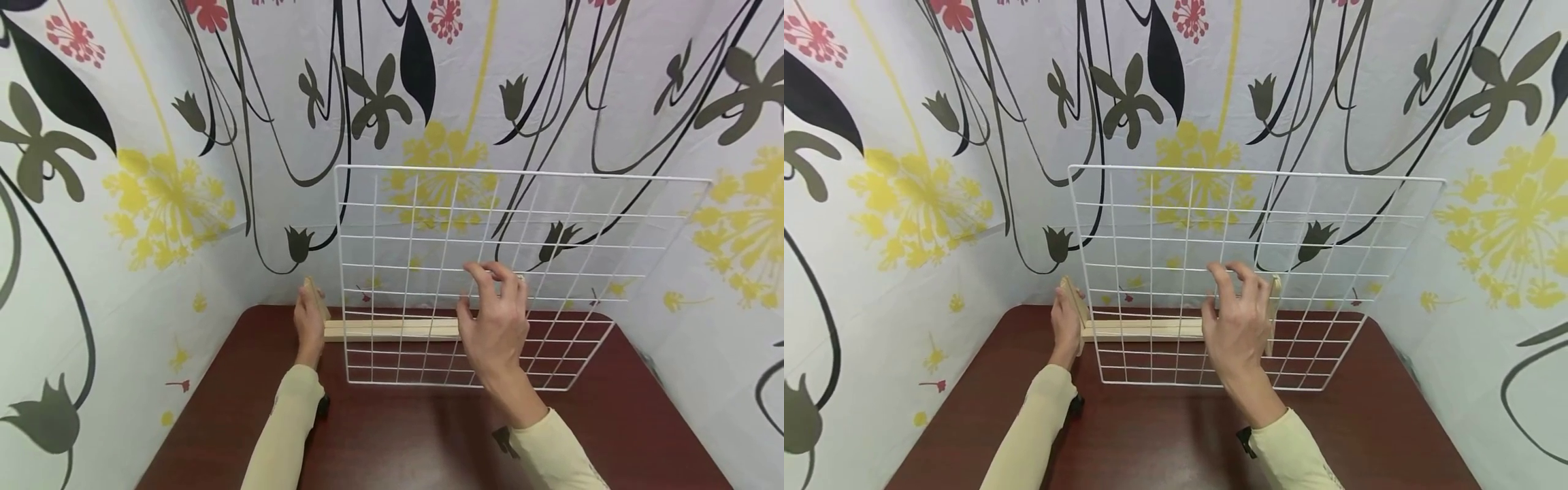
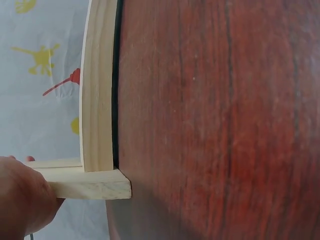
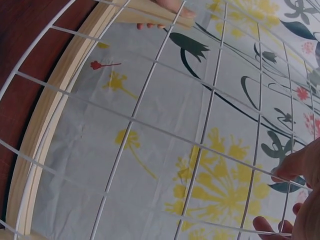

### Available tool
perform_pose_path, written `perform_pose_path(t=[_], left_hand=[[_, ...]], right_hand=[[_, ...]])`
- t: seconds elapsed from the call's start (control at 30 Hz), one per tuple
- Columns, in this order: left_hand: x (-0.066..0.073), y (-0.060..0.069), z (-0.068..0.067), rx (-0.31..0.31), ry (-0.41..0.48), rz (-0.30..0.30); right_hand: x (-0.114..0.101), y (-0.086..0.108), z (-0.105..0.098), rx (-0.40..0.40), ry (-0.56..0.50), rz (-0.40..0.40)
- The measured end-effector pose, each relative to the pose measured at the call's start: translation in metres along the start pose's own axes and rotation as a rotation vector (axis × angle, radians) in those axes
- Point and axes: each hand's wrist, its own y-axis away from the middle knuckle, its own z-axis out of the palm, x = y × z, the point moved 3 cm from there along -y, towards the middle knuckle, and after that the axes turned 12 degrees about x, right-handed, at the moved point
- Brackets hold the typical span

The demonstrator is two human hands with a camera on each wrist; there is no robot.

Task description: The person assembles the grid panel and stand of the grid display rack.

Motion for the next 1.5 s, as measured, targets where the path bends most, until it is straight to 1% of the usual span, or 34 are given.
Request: perform_pose_path(t=[0.07, 0.2, 0.33, 0.47, 0.6, 0.77, 0.9, 0.97, 1.03, 1.2, 1.37, 1.5], left_hand=[[-0.002, 0.001, -0.001, 0.003, 0.018, -0.001], [-0.003, 0.001, -0.002, 0.006, 0.022, 0.016], [-0.004, 0.001, -0.001, 0.0, 0.029, 0.016], [-0.005, 0.0, 0.001, 0.014, 0.046, 0.019], [-0.005, -0.002, 0.003, 0.032, 0.051, 0.055], [-0.006, -0.003, 0.003, 0.068, -0.006, 0.093], [-0.008, -0.002, 0.001, 0.095, -0.019, 0.09], [-0.009, -0.001, 0.001, 0.1, -0.001, 0.085], [-0.011, -0.001, 0.002, 0.109, -0.002, 0.082], [-0.012, -0.003, 0.003, 0.13, 0.017, 0.104], [-0.013, -0.003, 0.005, 0.134, 0.082, 0.116], [-0.01, -0.003, 0.006, 0.132, 0.097, 0.123]], right_hand=[[0.001, -0.001, 0.001, -0.004, -0.007, -0.005], [0.0, -0.006, 0.005, -0.012, -0.019, -0.012], [-0.003, -0.016, 0.01, -0.021, -0.031, -0.023], [-0.007, -0.028, 0.015, -0.04, -0.036, -0.046], [-0.011, -0.04, 0.022, -0.051, -0.04, -0.076], [-0.016, -0.058, 0.032, -0.046, -0.092, -0.079], [-0.021, -0.074, 0.038, -0.042, -0.104, -0.08], [-0.024, -0.082, 0.039, -0.034, -0.101, -0.082], [-0.026, -0.089, 0.04, -0.015, -0.101, -0.081], [-0.032, -0.105, 0.044, 0.041, -0.097, -0.081], [-0.038, -0.117, 0.048, 0.06, -0.097, -0.091], [-0.045, -0.128, 0.05, 0.075, -0.114, -0.097]])
